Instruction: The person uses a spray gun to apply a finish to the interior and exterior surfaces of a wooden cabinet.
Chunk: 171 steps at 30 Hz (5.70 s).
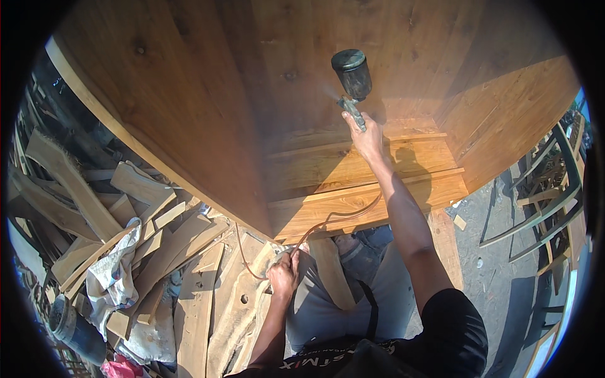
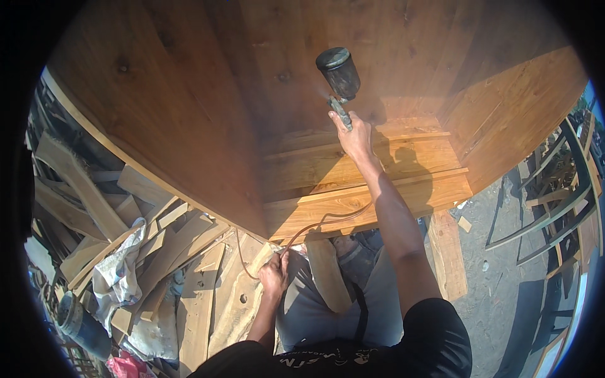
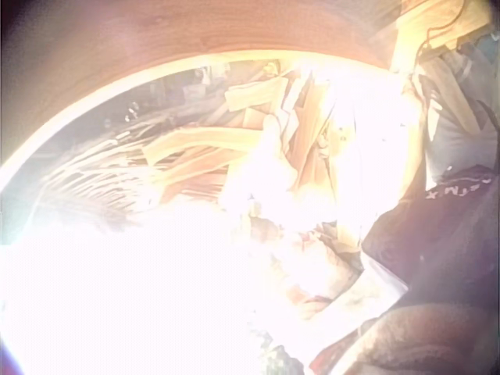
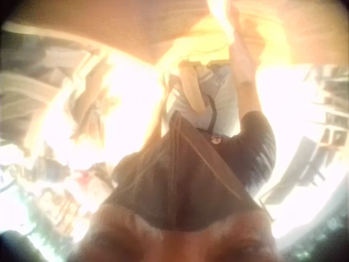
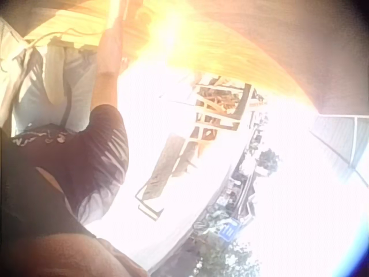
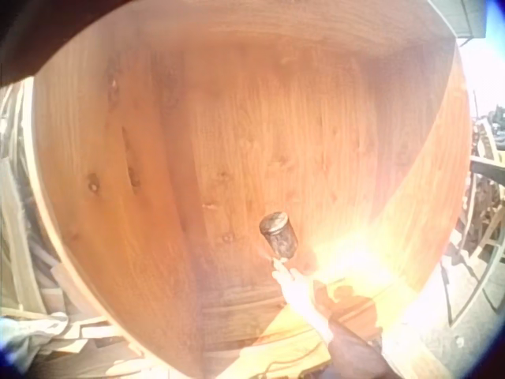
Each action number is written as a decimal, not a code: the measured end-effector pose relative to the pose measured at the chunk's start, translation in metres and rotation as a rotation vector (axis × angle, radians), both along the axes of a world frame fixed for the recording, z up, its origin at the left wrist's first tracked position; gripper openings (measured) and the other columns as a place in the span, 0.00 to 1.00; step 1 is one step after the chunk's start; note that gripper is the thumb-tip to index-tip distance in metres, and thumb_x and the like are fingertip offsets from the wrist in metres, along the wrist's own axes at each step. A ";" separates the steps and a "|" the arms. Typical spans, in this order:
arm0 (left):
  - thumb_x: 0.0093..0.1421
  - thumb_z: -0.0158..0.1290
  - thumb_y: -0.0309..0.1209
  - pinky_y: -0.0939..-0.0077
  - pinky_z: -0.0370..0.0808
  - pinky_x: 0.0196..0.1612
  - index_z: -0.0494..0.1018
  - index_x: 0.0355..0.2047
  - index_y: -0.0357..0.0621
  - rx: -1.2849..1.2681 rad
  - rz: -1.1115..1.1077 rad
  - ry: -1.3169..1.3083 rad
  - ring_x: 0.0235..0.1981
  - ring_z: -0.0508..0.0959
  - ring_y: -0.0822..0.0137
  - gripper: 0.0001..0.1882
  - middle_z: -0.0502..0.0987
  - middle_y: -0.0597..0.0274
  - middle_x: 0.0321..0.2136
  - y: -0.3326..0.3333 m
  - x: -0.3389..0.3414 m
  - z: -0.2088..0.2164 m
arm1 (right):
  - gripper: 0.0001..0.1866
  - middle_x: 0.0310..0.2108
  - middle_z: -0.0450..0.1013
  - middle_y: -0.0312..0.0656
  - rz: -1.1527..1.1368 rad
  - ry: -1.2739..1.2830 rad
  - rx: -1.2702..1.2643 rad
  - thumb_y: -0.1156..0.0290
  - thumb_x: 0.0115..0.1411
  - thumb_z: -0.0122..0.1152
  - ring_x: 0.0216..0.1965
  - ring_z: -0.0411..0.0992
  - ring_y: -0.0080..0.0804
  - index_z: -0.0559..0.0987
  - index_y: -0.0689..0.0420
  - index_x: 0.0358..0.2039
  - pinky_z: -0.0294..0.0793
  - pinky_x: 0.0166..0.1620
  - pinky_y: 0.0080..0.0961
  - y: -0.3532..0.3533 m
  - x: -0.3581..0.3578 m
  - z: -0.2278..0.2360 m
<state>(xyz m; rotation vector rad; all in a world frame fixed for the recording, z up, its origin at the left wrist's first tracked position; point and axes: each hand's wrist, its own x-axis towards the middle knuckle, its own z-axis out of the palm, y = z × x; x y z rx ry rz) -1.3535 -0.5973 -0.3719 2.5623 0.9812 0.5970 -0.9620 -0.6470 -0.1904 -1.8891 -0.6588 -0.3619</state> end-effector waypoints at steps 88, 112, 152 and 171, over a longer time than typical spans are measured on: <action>0.71 0.52 0.44 0.51 0.75 0.26 0.70 0.23 0.41 0.005 0.193 -0.001 0.19 0.79 0.43 0.23 0.75 0.42 0.15 -0.008 -0.027 0.013 | 0.34 0.22 0.78 0.57 0.370 0.384 -0.141 0.39 0.64 0.63 0.28 0.79 0.53 0.84 0.65 0.30 0.74 0.37 0.46 0.101 -0.045 -0.089; 0.71 0.52 0.47 0.51 0.75 0.23 0.72 0.24 0.43 0.001 -0.037 -0.033 0.17 0.79 0.45 0.23 0.75 0.46 0.13 -0.046 -0.054 0.129 | 0.27 0.20 0.74 0.57 0.336 -0.098 0.261 0.48 0.65 0.66 0.24 0.73 0.54 0.80 0.66 0.31 0.72 0.35 0.40 0.071 -0.067 0.328; 0.63 0.64 0.37 0.59 0.76 0.58 0.69 0.62 0.49 -0.668 -0.925 0.606 0.57 0.78 0.50 0.28 0.76 0.46 0.56 -0.105 -0.142 0.410 | 0.16 0.31 0.79 0.39 -0.339 0.624 0.268 0.63 0.70 0.62 0.35 0.74 0.21 0.82 0.64 0.46 0.75 0.38 0.25 -0.384 -0.329 0.399; 0.74 0.51 0.31 0.69 0.78 0.57 0.73 0.59 0.34 -1.748 -1.015 0.323 0.51 0.81 0.68 0.18 0.80 0.58 0.50 -0.461 -0.079 0.551 | 0.19 0.26 0.76 0.34 -0.333 0.707 0.497 0.59 0.73 0.55 0.20 0.63 0.12 0.82 0.64 0.46 0.62 0.24 0.18 -0.544 -0.429 0.446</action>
